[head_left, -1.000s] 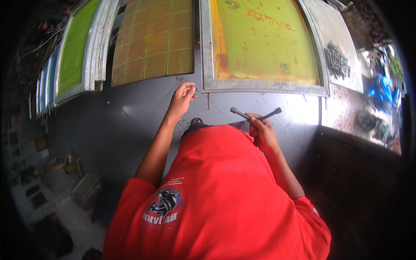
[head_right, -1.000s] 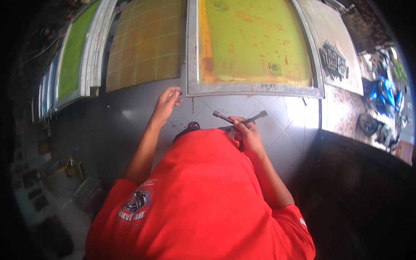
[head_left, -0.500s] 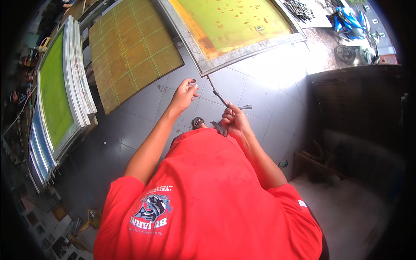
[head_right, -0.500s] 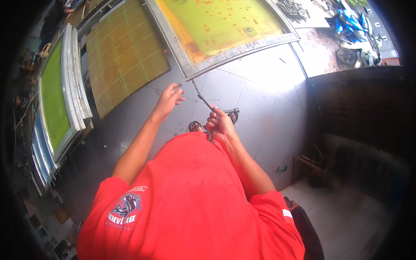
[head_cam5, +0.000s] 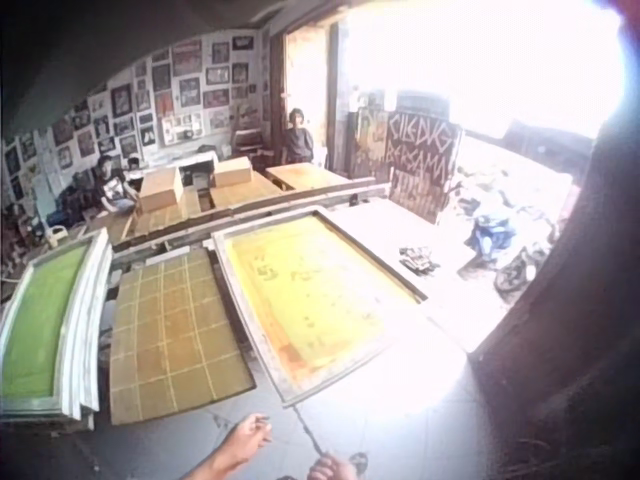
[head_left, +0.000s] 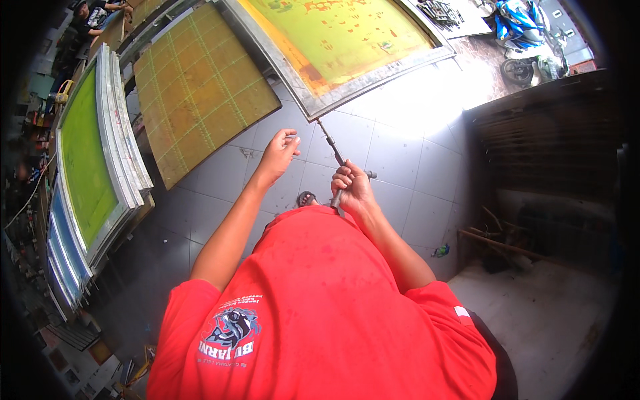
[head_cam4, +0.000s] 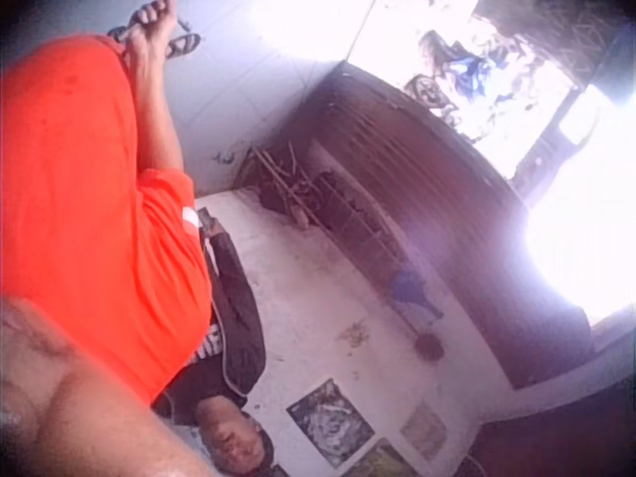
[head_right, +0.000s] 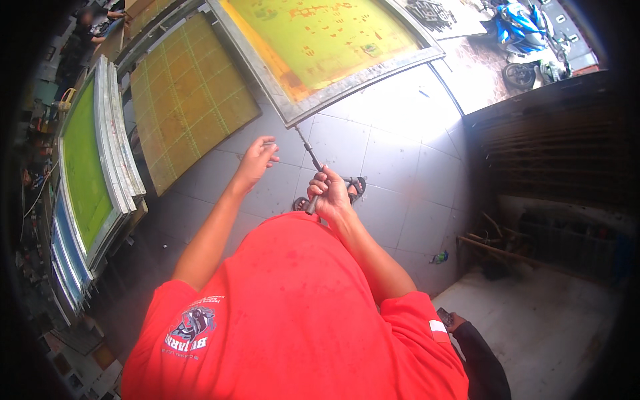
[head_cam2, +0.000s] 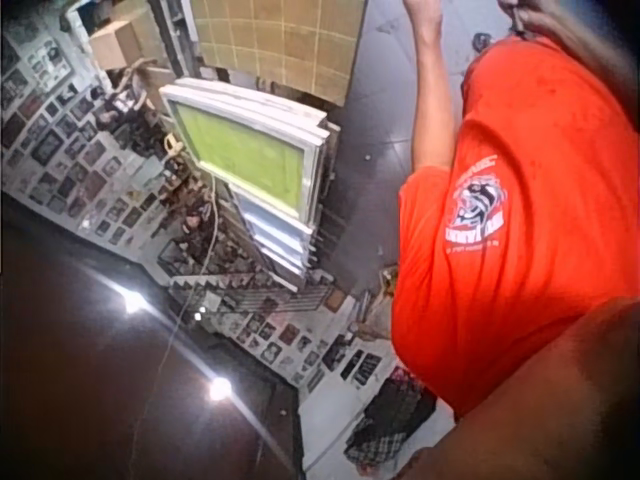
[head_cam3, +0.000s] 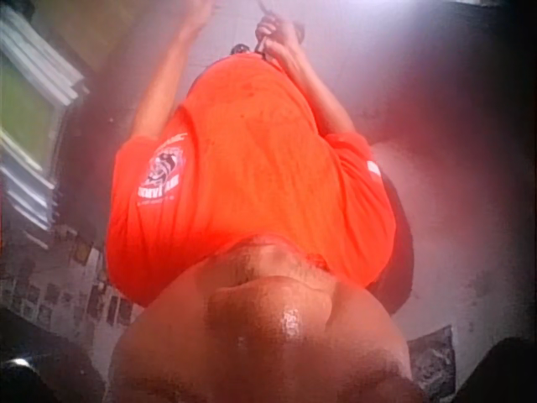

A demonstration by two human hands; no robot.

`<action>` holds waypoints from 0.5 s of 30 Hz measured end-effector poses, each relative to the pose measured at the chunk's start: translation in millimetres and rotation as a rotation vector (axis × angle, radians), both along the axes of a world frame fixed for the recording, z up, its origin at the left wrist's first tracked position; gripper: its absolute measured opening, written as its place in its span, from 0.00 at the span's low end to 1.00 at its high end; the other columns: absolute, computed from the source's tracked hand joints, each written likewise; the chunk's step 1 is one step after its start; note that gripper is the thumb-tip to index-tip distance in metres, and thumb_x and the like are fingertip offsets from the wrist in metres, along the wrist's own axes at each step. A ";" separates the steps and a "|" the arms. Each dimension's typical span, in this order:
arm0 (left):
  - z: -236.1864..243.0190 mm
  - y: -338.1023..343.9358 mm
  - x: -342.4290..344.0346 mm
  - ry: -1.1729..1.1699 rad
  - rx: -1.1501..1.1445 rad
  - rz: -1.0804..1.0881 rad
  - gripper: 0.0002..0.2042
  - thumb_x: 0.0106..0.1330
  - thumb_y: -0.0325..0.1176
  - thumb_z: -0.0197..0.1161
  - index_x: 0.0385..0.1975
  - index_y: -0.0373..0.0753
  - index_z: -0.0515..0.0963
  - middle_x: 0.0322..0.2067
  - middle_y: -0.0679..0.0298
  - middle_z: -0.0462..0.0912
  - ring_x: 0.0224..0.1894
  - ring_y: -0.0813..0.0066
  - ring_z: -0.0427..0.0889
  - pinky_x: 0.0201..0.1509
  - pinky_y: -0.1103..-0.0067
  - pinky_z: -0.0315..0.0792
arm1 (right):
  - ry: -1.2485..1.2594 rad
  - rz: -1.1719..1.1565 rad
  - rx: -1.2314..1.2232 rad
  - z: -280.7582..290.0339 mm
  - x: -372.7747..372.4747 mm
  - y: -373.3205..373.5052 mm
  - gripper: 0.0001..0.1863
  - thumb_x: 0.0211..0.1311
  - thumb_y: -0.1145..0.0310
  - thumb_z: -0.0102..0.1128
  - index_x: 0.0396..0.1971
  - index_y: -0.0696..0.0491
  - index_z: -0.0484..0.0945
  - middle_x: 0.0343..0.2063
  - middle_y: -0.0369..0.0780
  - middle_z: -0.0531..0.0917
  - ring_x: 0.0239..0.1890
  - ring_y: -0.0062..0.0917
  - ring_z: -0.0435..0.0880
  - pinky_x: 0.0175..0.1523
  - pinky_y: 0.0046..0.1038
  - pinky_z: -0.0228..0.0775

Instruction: The person uses a T-handle socket wrench to loosen and then tighten the bolts on a screen printing frame, then lifts the frame to check the alignment before securing it again.

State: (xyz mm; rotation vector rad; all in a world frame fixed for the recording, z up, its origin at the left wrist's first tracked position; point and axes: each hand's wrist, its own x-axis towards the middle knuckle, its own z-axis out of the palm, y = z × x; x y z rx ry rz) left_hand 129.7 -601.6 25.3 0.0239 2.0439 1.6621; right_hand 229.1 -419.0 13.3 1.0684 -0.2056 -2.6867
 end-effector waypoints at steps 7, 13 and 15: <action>-10.8 2.5 -14.8 0.095 -0.061 -0.041 0.18 0.64 0.39 0.54 0.48 0.33 0.68 0.36 0.58 0.76 0.34 0.75 0.78 0.36 0.79 0.70 | 0.267 -0.009 -0.175 -22.0 1.7 1.5 0.19 0.67 0.65 0.44 0.54 0.57 0.64 0.17 0.29 0.65 0.14 0.11 0.55 0.19 0.15 0.50; -10.3 9.4 -28.2 -0.046 -0.029 -0.035 0.16 0.67 0.42 0.49 0.46 0.37 0.67 0.39 0.61 0.75 0.38 0.75 0.77 0.39 0.79 0.69 | 0.297 0.073 -0.074 -18.5 -1.8 4.3 0.20 0.66 0.62 0.46 0.54 0.54 0.65 0.16 0.29 0.62 0.14 0.11 0.54 0.18 0.14 0.48; -7.9 15.6 -37.6 -0.166 0.091 0.049 0.15 0.67 0.43 0.49 0.45 0.38 0.68 0.39 0.62 0.75 0.38 0.75 0.77 0.40 0.78 0.69 | 0.306 0.081 -0.009 -13.9 -5.6 1.4 0.20 0.66 0.62 0.46 0.55 0.54 0.65 0.15 0.28 0.60 0.14 0.11 0.54 0.18 0.13 0.47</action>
